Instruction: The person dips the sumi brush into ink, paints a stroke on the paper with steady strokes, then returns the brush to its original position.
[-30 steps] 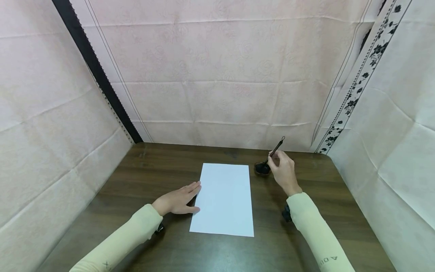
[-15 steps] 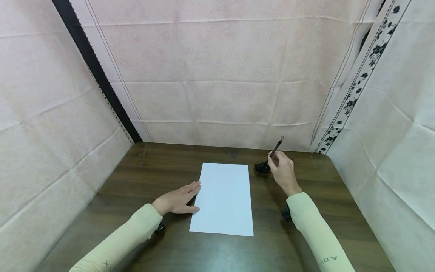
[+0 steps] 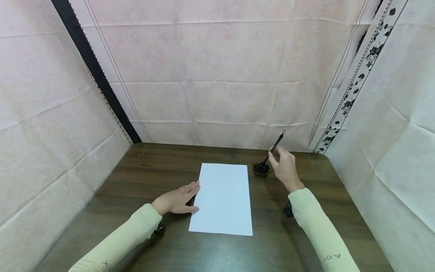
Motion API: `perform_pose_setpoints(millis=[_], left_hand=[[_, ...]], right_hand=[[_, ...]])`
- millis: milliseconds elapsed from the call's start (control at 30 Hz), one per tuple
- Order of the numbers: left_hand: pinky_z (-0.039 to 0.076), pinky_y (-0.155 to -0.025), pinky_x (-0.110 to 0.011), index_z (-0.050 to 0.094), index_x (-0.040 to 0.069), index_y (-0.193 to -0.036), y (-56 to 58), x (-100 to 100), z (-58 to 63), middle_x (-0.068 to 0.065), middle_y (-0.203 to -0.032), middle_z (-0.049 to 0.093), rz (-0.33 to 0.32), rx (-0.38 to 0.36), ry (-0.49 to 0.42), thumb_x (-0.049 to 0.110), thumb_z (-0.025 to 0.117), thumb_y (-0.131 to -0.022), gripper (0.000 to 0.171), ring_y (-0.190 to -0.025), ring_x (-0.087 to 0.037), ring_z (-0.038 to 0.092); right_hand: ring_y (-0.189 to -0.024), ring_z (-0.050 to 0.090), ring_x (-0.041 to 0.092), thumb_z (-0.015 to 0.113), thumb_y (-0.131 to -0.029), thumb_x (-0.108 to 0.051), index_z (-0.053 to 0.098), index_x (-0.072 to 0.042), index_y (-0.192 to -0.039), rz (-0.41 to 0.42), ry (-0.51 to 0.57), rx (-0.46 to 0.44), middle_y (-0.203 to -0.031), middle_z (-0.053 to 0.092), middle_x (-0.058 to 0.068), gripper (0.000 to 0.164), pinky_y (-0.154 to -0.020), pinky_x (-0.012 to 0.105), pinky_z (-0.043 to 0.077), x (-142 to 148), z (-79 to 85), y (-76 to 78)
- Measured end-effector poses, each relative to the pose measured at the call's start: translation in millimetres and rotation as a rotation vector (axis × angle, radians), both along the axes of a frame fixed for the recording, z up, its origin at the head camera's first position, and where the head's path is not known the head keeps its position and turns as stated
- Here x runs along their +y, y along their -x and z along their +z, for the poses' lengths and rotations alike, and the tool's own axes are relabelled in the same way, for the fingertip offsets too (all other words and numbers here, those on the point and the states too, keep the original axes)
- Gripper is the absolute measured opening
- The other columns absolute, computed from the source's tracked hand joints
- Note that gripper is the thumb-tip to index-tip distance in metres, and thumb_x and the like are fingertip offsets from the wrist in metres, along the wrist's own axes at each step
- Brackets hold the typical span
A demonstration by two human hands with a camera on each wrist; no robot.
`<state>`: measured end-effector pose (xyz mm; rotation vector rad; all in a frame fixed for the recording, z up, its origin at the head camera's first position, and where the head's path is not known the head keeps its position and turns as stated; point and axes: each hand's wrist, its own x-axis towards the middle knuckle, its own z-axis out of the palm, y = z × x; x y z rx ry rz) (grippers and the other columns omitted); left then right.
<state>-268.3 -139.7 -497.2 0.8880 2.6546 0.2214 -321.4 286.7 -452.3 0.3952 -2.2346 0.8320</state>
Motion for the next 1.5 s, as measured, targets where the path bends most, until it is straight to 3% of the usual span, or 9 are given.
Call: perform_pose_setpoints(millis=[200, 367, 567, 967, 1067, 1200, 1267, 1400, 1500], left_hand=[[0.026, -0.134, -0.046, 0.024, 0.004, -0.168, 0.2, 0, -1.2, -0.011, -0.179, 0.017, 0.0, 0.0, 0.001, 0.059, 0.057, -0.102, 0.092, -0.166, -0.027, 0.018], [0.025, -0.134, -0.044, 0.022, 0.006, -0.169, 0.6, 1, -1.8, -0.009, -0.179, 0.015, 0.009, 0.001, 0.011, 0.061, 0.057, -0.102, 0.093, -0.167, -0.025, 0.017], [0.025, -0.134, -0.045, 0.022, 0.006, -0.169, 0.5, 2, -0.7, -0.009, -0.179, 0.015, 0.009, 0.001, 0.005, 0.061, 0.057, -0.102, 0.093, -0.167, -0.026, 0.017], [0.025, -0.134, -0.046, 0.023, 0.005, -0.168, 0.6, 2, 1.7, -0.01, -0.179, 0.016, 0.01, 0.008, -0.004, 0.06, 0.057, -0.102, 0.093, -0.166, -0.027, 0.018], [0.025, -0.134, -0.046, 0.023, 0.006, -0.168, 0.4, 1, 1.5, -0.01, -0.179, 0.016, 0.012, 0.006, 0.003, 0.06, 0.057, -0.102, 0.093, -0.166, -0.027, 0.018], [0.025, -0.134, -0.045, 0.023, 0.006, -0.168, 0.1, 1, 1.2, -0.01, -0.179, 0.016, 0.015, 0.0, 0.004, 0.059, 0.057, -0.102, 0.092, -0.166, -0.027, 0.018], [0.025, -0.134, -0.046, 0.023, 0.006, -0.168, -0.4, 1, 1.5, -0.01, -0.179, 0.016, 0.018, -0.002, 0.002, 0.058, 0.058, -0.102, 0.092, -0.166, -0.027, 0.019], [0.025, -0.134, -0.046, 0.023, 0.006, -0.168, -1.6, 1, 1.8, -0.009, -0.179, 0.016, 0.026, -0.006, 0.001, 0.058, 0.059, -0.102, 0.092, -0.166, -0.027, 0.018], [0.025, -0.134, -0.046, 0.023, 0.005, -0.168, -2.0, 1, 1.7, -0.009, -0.179, 0.016, 0.026, -0.008, -0.002, 0.057, 0.059, -0.102, 0.092, -0.166, -0.027, 0.018]], right_hand=[[-0.095, 0.073, 0.031, 0.068, -0.101, -0.005, 0.07, 0.002, -0.113, 0.004, 0.003, -0.035, -0.102, 0.075, 0.016, 0.014, -0.08, 0.034, 0.056, -3, 1.0, -1.9], [-0.096, 0.073, 0.032, 0.068, -0.101, -0.005, 0.07, 0.0, -0.114, 0.009, 0.007, -0.061, -0.103, 0.075, 0.016, 0.013, -0.08, 0.038, 0.057, -5, -3.5, -3.7], [-0.095, 0.073, 0.031, 0.069, -0.101, -0.005, 0.07, -0.001, -0.113, 0.002, 0.017, -0.077, -0.102, 0.075, 0.015, 0.013, -0.081, 0.021, 0.05, -6, -9.4, -3.5], [-0.094, 0.075, 0.032, 0.07, -0.1, -0.005, 0.071, 0.0, -0.112, 0.021, 0.02, -0.066, -0.102, 0.076, 0.016, 0.013, -0.08, 0.007, 0.044, -6, -9.5, 0.3], [-0.094, 0.075, 0.033, 0.069, -0.1, -0.005, 0.071, 0.0, -0.113, 0.019, 0.015, -0.068, -0.101, 0.076, 0.016, 0.013, -0.081, 0.014, 0.05, -5, -7.1, 0.9], [-0.097, 0.074, 0.034, 0.067, -0.102, -0.005, 0.07, 0.001, -0.113, 0.016, 0.017, -0.078, -0.103, 0.076, 0.017, 0.013, -0.083, 0.039, 0.059, -7, -2.9, 0.3], [-0.098, 0.074, 0.034, 0.067, -0.102, -0.006, 0.069, 0.0, -0.114, 0.016, 0.022, -0.088, -0.104, 0.076, 0.017, 0.014, -0.084, 0.041, 0.059, -8, -2.1, -0.4], [-0.1, 0.073, 0.032, 0.066, -0.103, -0.008, 0.069, -0.001, -0.116, 0.022, 0.028, -0.115, -0.107, 0.075, 0.016, 0.015, -0.083, 0.018, 0.051, -10, -5.8, -1.0], [-0.1, 0.073, 0.032, 0.066, -0.103, -0.008, 0.069, -0.001, -0.117, 0.028, 0.032, -0.131, -0.108, 0.075, 0.016, 0.015, -0.083, 0.012, 0.047, -11, -10.2, -0.4]])
